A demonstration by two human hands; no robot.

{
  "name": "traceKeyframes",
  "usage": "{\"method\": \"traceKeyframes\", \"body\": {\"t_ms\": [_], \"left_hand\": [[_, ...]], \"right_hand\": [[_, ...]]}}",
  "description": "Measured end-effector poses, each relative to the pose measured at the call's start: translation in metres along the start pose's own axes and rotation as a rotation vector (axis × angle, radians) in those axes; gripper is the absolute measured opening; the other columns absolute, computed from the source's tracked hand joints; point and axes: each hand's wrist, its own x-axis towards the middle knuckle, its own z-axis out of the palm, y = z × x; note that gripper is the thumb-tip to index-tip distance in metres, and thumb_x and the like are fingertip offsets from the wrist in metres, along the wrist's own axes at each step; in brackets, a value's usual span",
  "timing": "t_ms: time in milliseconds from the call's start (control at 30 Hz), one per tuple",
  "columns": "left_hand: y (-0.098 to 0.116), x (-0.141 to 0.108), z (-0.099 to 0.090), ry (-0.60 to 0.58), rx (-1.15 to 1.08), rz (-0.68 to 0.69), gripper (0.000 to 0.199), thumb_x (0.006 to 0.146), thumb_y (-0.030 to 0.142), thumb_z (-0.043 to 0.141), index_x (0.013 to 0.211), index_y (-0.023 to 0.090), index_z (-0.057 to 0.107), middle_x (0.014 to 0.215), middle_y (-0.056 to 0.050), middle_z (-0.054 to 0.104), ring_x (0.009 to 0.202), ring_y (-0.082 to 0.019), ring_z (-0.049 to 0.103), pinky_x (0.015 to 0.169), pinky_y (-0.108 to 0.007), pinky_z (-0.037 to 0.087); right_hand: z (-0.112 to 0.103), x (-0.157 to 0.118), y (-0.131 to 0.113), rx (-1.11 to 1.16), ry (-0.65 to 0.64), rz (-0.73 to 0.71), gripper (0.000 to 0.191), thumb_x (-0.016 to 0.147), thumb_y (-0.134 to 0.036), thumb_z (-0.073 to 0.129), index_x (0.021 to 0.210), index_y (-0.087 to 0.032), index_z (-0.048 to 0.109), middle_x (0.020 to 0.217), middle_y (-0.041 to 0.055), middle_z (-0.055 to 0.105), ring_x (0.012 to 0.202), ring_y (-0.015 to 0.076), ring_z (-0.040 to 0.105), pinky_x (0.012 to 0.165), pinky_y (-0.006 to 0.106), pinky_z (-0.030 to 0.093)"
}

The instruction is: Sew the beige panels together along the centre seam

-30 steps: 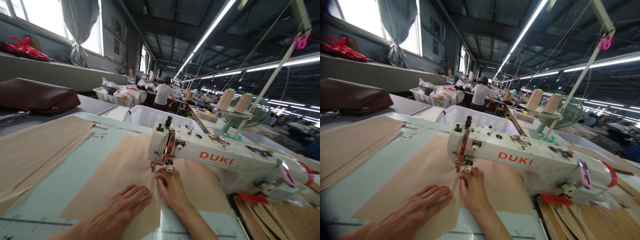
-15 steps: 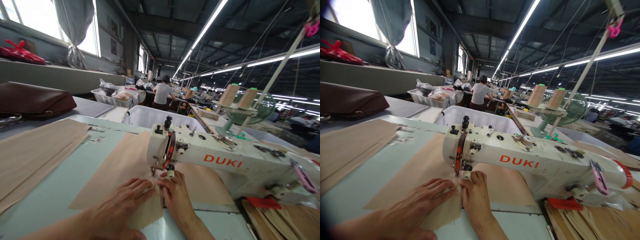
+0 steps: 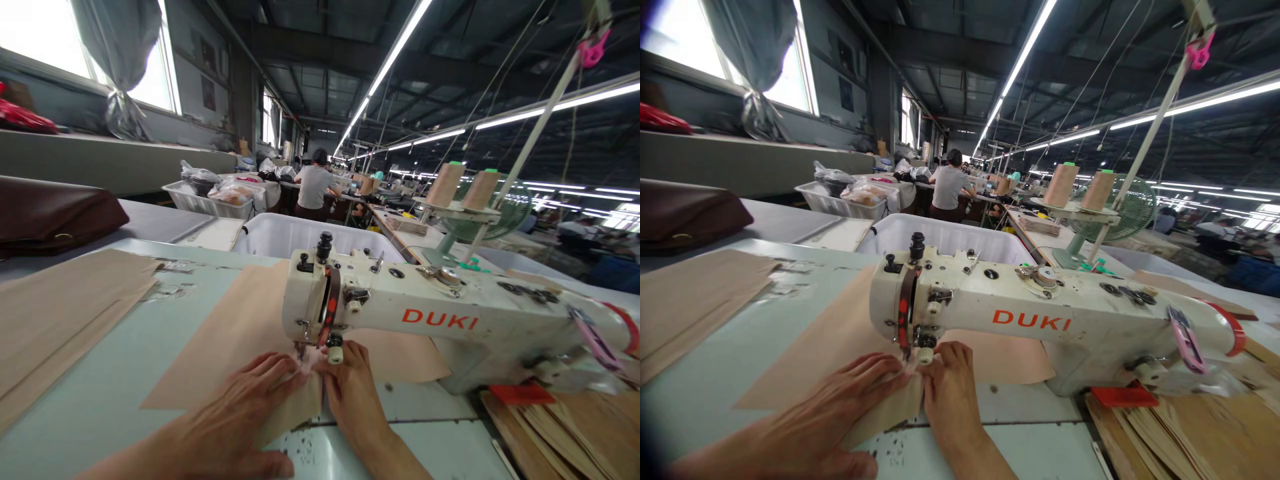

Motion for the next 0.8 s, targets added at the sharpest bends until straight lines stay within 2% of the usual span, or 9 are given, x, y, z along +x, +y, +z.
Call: {"method": "traceKeyframes", "body": {"t_ms": [167,300,467,600,700,800], "left_hand": [[-0.005,0.005,0.001,-0.004,0.021,-0.018,0.09,0.085,0.073,0.057,0.156,0.028,0.026,0.148,-0.012,0.044,0.132,-0.037,0.045,0.108,-0.05,0.042],[-0.004,0.005,-0.001,-0.025,0.021,-0.039,0.088,0.085,0.075,0.054,0.155,0.027,0.029,0.146,-0.014,0.045,0.132,-0.038,0.044,0.107,-0.051,0.042],[-0.005,0.006,0.002,-0.004,-0.013,-0.055,0.088,0.084,0.074,0.057,0.155,0.032,0.028,0.145,-0.011,0.045,0.132,-0.037,0.045,0.108,-0.051,0.041],[-0.006,0.008,0.003,-0.01,-0.013,-0.072,0.089,0.083,0.075,0.057,0.155,0.031,0.03,0.143,-0.01,0.047,0.131,-0.035,0.045,0.107,-0.05,0.042],[-0.005,0.008,0.004,-0.022,-0.014,-0.079,0.09,0.082,0.077,0.057,0.154,0.029,0.032,0.141,-0.011,0.048,0.13,-0.035,0.045,0.109,-0.049,0.04],[-0.006,0.008,0.002,-0.03,-0.019,-0.077,0.088,0.082,0.075,0.058,0.153,0.028,0.035,0.141,-0.01,0.048,0.131,-0.035,0.045,0.11,-0.049,0.039]], "right_hand": [[0.0,-0.001,-0.001,-0.024,-0.008,0.024,0.034,0.081,0.004,0.058,0.085,-0.025,0.074,0.102,0.0027,0.064,0.105,0.0224,0.05,0.097,0.041,0.039],[0.001,-0.002,0.0,-0.067,-0.008,0.02,0.031,0.081,0.004,0.055,0.088,-0.021,0.071,0.102,0.0044,0.063,0.104,0.0237,0.05,0.095,0.041,0.04],[0.003,0.0,0.002,-0.113,0.002,0.002,0.027,0.082,0.001,0.053,0.089,-0.02,0.069,0.101,0.0061,0.062,0.102,0.0248,0.051,0.093,0.042,0.042],[0.007,-0.003,0.007,-0.144,-0.001,-0.006,0.024,0.085,-0.002,0.049,0.09,-0.017,0.066,0.103,0.0085,0.062,0.1,0.0253,0.053,0.091,0.042,0.045],[0.01,0.003,0.014,-0.232,-0.065,-0.034,0.024,0.089,-0.005,0.046,0.096,-0.016,0.066,0.107,0.0108,0.063,0.103,0.0256,0.056,0.091,0.042,0.046],[0.007,0.029,0.024,-0.291,-0.201,-0.124,0.02,0.093,-0.015,0.048,0.093,-0.019,0.068,0.097,0.0078,0.067,0.102,0.024,0.059,0.093,0.039,0.045]]}}
